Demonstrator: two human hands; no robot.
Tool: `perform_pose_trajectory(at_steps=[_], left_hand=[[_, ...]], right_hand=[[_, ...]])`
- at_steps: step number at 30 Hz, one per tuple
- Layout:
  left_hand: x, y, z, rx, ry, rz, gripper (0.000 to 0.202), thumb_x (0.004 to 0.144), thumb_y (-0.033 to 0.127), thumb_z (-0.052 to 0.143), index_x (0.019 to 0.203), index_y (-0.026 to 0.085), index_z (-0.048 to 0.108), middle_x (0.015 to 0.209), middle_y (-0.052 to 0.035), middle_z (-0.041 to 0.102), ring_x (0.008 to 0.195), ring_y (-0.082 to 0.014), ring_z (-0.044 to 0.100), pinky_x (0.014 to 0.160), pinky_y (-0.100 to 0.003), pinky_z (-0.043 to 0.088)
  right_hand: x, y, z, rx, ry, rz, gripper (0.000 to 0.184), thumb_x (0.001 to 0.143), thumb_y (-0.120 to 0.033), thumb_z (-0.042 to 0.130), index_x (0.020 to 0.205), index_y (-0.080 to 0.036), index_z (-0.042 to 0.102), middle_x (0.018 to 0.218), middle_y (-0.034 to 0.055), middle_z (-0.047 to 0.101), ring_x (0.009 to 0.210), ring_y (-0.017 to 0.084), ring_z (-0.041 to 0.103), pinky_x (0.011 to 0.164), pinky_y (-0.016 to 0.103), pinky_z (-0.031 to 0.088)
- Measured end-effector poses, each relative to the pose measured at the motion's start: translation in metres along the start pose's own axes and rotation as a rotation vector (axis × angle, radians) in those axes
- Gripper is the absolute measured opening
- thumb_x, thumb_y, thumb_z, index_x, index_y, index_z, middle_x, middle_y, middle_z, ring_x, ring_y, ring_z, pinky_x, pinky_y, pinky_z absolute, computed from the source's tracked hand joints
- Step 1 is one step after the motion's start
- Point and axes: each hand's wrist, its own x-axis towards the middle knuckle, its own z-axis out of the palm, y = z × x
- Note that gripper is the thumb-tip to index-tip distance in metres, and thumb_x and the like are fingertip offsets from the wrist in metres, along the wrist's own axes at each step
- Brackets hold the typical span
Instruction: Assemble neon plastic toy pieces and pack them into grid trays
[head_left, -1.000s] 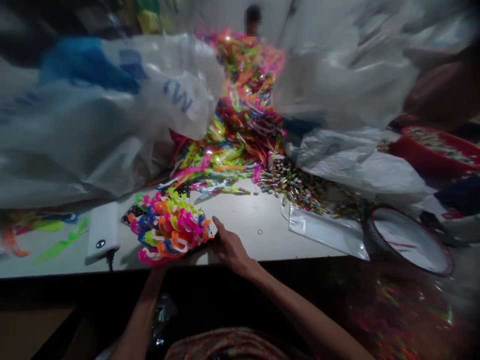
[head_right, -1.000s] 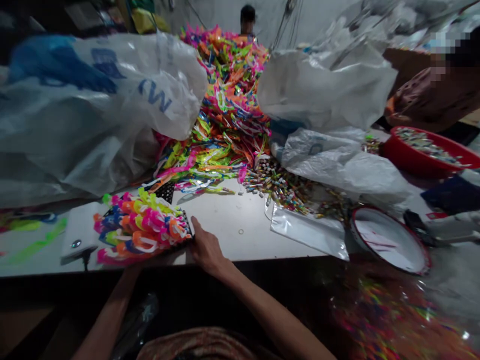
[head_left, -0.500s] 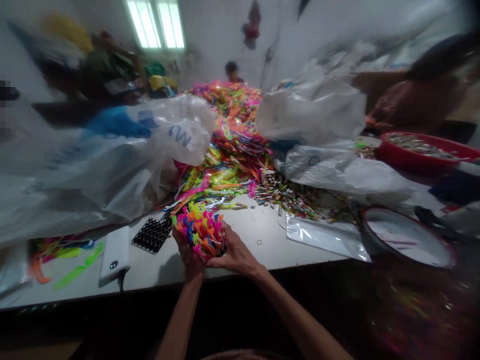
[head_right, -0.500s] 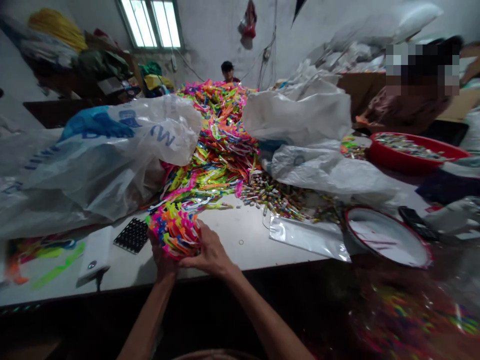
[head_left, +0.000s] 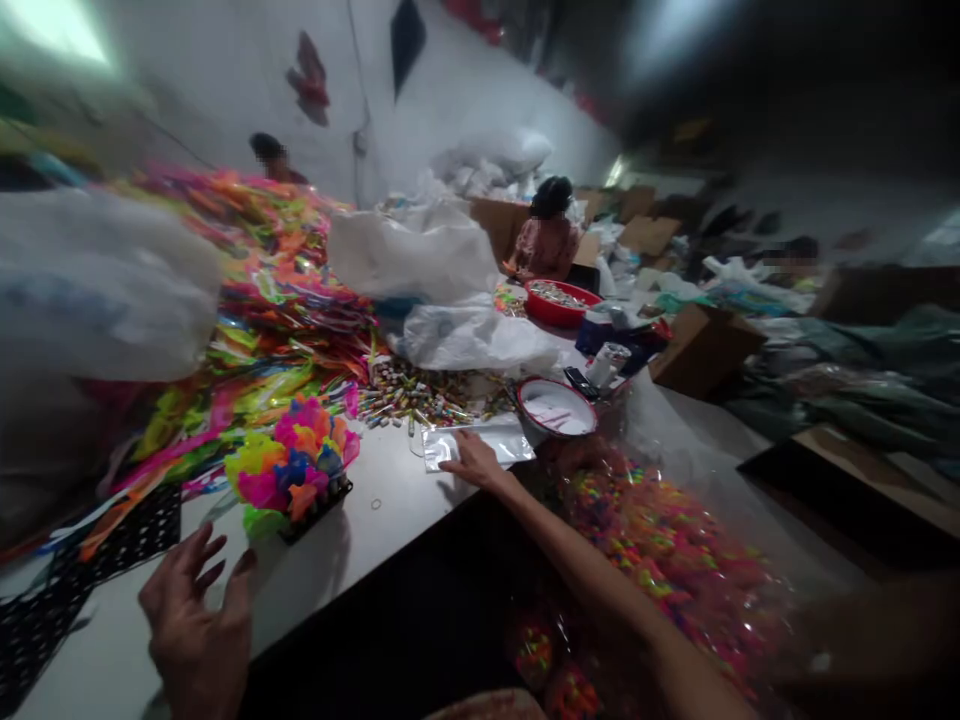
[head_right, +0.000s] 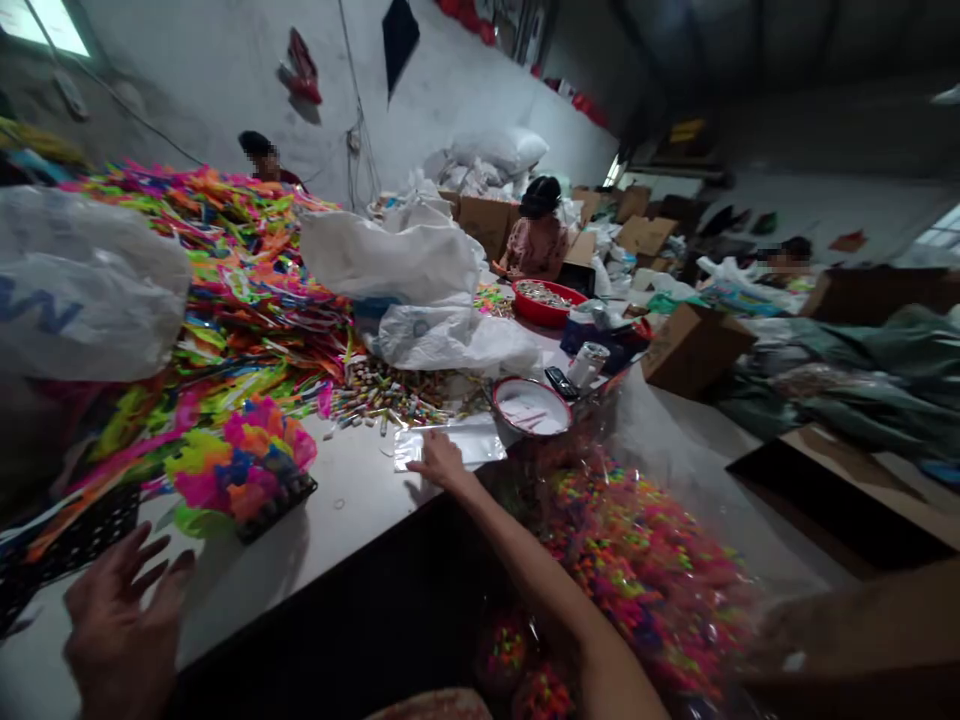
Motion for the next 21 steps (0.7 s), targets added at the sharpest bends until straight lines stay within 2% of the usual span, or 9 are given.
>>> perform_pose_trajectory(at_steps=[2,4,8,11,13,15,17,21], left_hand=[[0.0,0.013,-0.002,0.014,0.057,0.049,0.057,0.069,0.042,0.065,0.121,0.021,0.055,0.134,-0.0082,0.042,0.107,-0.0327,0.055,0.094,-0.052,0.046],[-0.008,0.03,0.0,0.09,0.073,0.13,0.051,0.073,0.04,0.063,0.119,0.02,0.057,0.131,-0.0073,0.047,0.111,-0.0302,0.052,0.095,-0.048,0.046],[-0.043,0.054,0.007,0.278,-0.041,0.407,0.034,0.081,0.031,0.054,0.111,0.017,0.061,0.122,-0.0096,0.053,0.115,-0.0271,0.047,0.101,-0.046,0.037],[-0.06,0.054,0.006,0.284,0.049,0.603,0.041,0.074,0.021,0.063,0.115,0.016,0.059,0.135,-0.013,0.042,0.123,-0.0309,0.038,0.104,-0.048,0.032],[-0.061,0.048,0.003,0.294,0.115,0.623,0.055,0.07,0.017,0.067,0.123,0.017,0.053,0.141,-0.0139,0.032,0.128,-0.0335,0.031,0.106,-0.052,0.028],[-0.058,0.041,-0.001,0.311,0.106,0.627,0.061,0.07,0.015,0.067,0.128,0.019,0.048,0.142,-0.0138,0.03,0.129,-0.034,0.029,0.106,-0.053,0.027],[-0.056,0.036,-0.002,0.326,0.082,0.665,0.063,0.069,0.013,0.067,0.128,0.021,0.048,0.141,-0.0139,0.031,0.127,-0.0341,0.032,0.104,-0.054,0.03],[-0.068,0.04,0.008,0.335,0.013,0.799,0.061,0.069,0.009,0.067,0.125,0.025,0.05,0.138,-0.0148,0.035,0.123,-0.0328,0.037,0.1,-0.052,0.033]], right_hand=[[-0.004,0.021,0.006,-0.127,0.054,0.057,0.042,0.082,-0.043,0.056,0.11,-0.012,0.057,0.114,0.0155,0.055,0.106,0.028,0.048,0.086,0.038,0.038],[-0.004,0.029,0.015,-0.158,0.106,0.05,0.029,0.087,-0.035,0.047,0.098,-0.012,0.061,0.108,0.0152,0.056,0.104,0.027,0.047,0.086,0.037,0.036],[0.004,0.029,0.029,-0.187,0.164,0.055,0.022,0.088,-0.017,0.04,0.086,-0.014,0.062,0.098,0.0118,0.059,0.095,0.021,0.049,0.079,0.03,0.035],[0.009,0.034,0.028,-0.188,0.179,0.051,0.02,0.087,-0.016,0.041,0.087,-0.015,0.061,0.094,0.0101,0.059,0.091,0.02,0.05,0.075,0.028,0.035],[0.008,0.039,0.026,-0.181,0.182,0.033,0.018,0.088,-0.026,0.045,0.091,-0.015,0.06,0.098,0.0097,0.058,0.093,0.02,0.049,0.075,0.028,0.034],[0.003,0.044,0.026,-0.176,0.203,0.004,0.025,0.086,-0.038,0.05,0.095,-0.017,0.059,0.102,0.0089,0.057,0.096,0.02,0.048,0.078,0.029,0.034],[-0.001,0.044,0.029,-0.176,0.249,-0.017,0.027,0.085,-0.042,0.05,0.094,-0.018,0.059,0.102,0.0083,0.057,0.098,0.021,0.046,0.08,0.031,0.033],[0.001,0.038,0.039,-0.182,0.318,-0.017,0.019,0.088,-0.025,0.044,0.083,-0.016,0.059,0.096,0.0095,0.057,0.092,0.021,0.046,0.077,0.031,0.032]])
